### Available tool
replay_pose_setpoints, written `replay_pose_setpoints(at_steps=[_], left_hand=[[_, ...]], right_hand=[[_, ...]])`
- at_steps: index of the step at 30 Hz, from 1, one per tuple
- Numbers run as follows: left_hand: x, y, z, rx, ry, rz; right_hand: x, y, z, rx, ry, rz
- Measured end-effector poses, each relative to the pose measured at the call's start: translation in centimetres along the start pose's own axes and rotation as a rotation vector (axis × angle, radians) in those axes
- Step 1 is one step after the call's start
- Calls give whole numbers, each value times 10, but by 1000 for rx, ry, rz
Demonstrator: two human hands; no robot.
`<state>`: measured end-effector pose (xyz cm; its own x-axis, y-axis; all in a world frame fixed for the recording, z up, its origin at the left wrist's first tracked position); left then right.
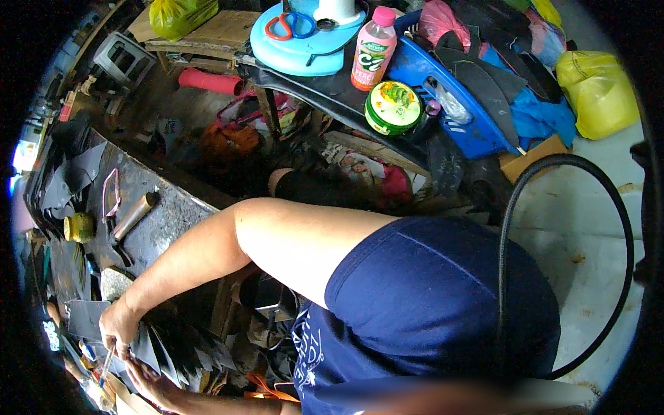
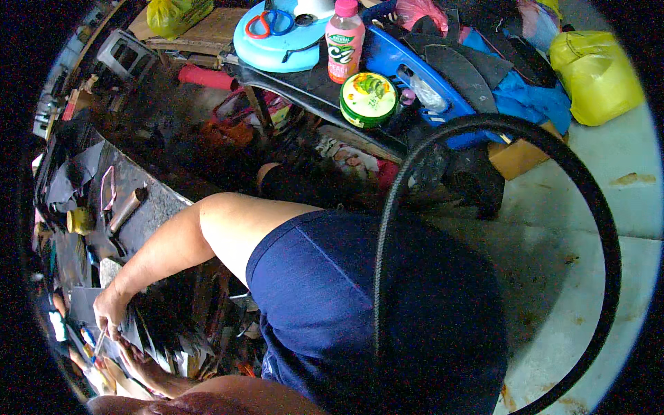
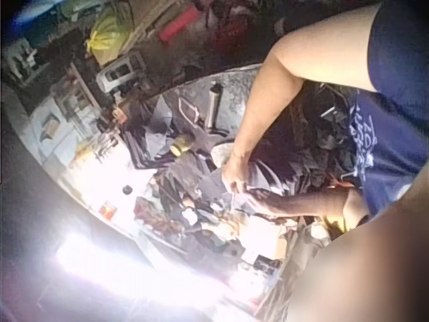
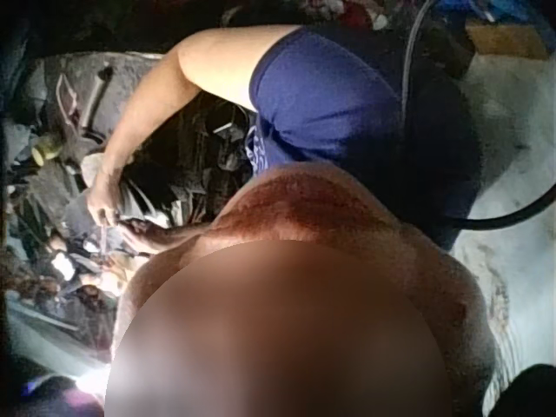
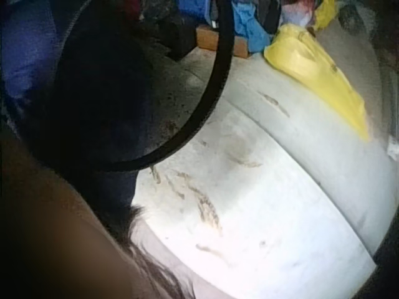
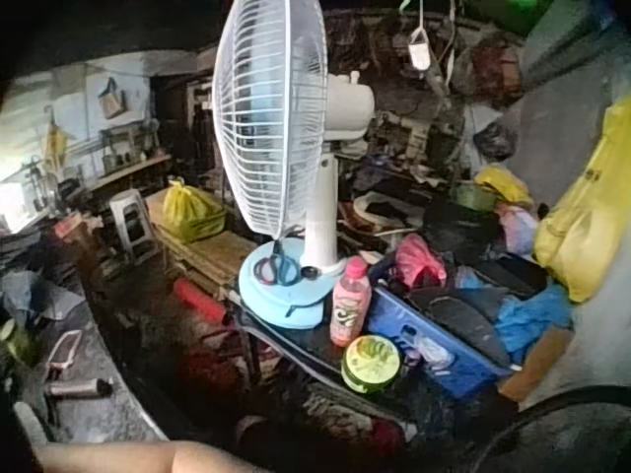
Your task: The person sorts and organizes various materials on a cluttered workbench. They handle an orange bag, yellow foam pieces, and black rubber-like sheets, moving them into piles. They also pick up and examine cardboard shoe insole templates, separating and stacking them.
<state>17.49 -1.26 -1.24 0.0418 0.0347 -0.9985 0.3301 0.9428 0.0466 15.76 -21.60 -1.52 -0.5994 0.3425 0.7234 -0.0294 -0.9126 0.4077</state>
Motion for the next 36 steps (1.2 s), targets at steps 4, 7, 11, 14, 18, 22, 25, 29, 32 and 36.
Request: replay_pose_setpoints(at_steps=[4, 7, 11, 14, 18, 22, 25, 29, 32, 36], left_hand=[[8, -25, -1, -51, -279, 192], [14, -25, 0, -72, -339, 242], [19, -16, 6, -126, -365, 349], [22, -14, 10, -177, -376, 388], [28, -19, 9, -225, -367, 318], [30, -24, 7, -269, -320, 279], [32, -22, 4, -134, -357, 300], [35, -19, 17, -176, -326, 395], [39, -19, 20, -170, -403, 457], [36, -24, 20, -162, -522, 560]], right_hand=[[-2, 6, -10, -100, -93, 314], [2, 10, -16, -101, -123, 362], [4, 11, -17, -109, -332, 556], [3, 10, -14, -136, -266, 593], [-4, 6, -12, -90, -35, 66], [-10, -1, -4, -50, 9, -31], [-8, -7, 3, -102, 59, -205], [-1, -11, 3, -178, 19, -290], [8, -12, -4, -171, 27, -346], [16, -10, -9, -94, 27, -588]])
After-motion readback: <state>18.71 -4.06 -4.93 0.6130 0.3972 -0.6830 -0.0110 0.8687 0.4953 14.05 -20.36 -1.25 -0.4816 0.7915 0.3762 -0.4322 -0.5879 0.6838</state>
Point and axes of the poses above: each hand's wrist, its own z-axis towards the middle knuckle, its own y-axis out of the back of the hand, x = y × z, the point moved 1 cm from there along z, towards the middle knuckle, and after that the axes turned 3 degrees about -z, right-handed, at the moved point
